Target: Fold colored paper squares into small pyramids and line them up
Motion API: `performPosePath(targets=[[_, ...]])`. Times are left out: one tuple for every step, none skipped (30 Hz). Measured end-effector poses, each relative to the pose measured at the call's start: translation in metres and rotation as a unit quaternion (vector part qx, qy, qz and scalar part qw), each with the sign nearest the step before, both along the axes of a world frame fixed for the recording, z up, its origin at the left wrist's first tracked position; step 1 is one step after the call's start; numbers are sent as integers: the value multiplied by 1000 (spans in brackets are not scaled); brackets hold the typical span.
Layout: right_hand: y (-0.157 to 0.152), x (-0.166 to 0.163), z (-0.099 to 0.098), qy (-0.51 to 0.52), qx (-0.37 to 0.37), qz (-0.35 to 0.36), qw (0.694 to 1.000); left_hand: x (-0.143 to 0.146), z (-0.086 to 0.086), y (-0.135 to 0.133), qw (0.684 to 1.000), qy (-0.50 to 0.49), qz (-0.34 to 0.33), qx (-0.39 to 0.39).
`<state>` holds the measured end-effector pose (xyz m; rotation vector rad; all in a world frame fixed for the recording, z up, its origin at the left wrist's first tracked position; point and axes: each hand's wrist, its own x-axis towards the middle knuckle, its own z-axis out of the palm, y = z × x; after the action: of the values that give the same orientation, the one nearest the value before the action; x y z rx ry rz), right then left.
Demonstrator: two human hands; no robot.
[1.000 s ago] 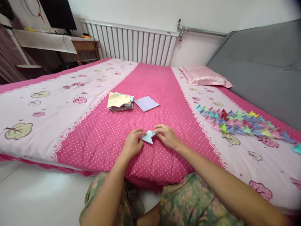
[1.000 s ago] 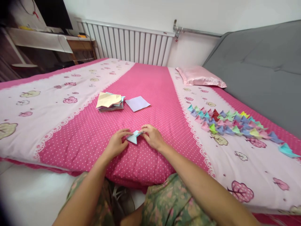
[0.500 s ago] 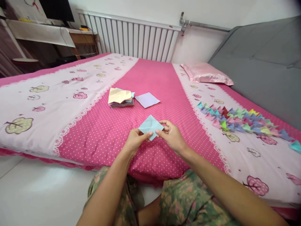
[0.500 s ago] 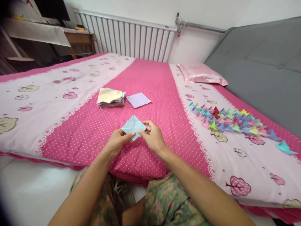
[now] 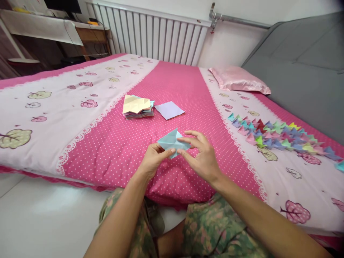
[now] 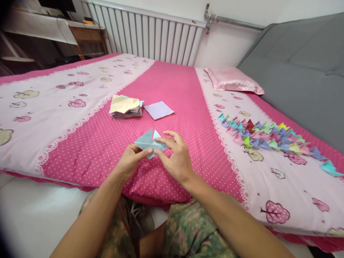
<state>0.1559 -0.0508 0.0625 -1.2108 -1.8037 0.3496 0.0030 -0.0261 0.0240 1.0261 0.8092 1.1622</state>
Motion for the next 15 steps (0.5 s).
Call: performPosePath(targets=[[0,0,0,4,1,-2,1000,0,0,0,1000,-1,-1,6],[-1,0,0,7,4,-4,1000,0,-1,0,1000,-3,-4,12],[-1,0,1,8,6,-6,1000,0,-2,0,1000,-6,-6,17],[-1,0,1,8,10,-8,1000,1,-2,0,1000,-11,-8,21],[-1,0,1,7,13,-8,1000,1,-3,1,1000,-16,-10,23],[-1,1,2,6,16,-8,1000,1,-3,1,999,-20,-10,25],[-1,1,2,5,19,-6,1000,1,-3,1,999,-22,-8,25],[-1,1,2,6,20,-4,1000,1,-3,1,999,-22,-5,24],[-1,1,2,6,19,-1,1000,1,-3,1,999,-21,-2,24],[-1,1,2,7,17,2,1000,1,-2,1,1000,-20,1,23],[-1,1,2,8,13,6,1000,1,-2,1,1000,-18,4,24],[-1,1,2,10,8,11,1000,2,-1,1,1000,-17,6,25],[-1,1,2,11,3,17,1000,2,-1,1,1000,-16,8,26],[-1,1,2,14,-2,22,1000,2,-1,2,999,-16,10,26],[-1,1,2,15,-7,27,1000,2,-1,2,999,-17,14,25]])
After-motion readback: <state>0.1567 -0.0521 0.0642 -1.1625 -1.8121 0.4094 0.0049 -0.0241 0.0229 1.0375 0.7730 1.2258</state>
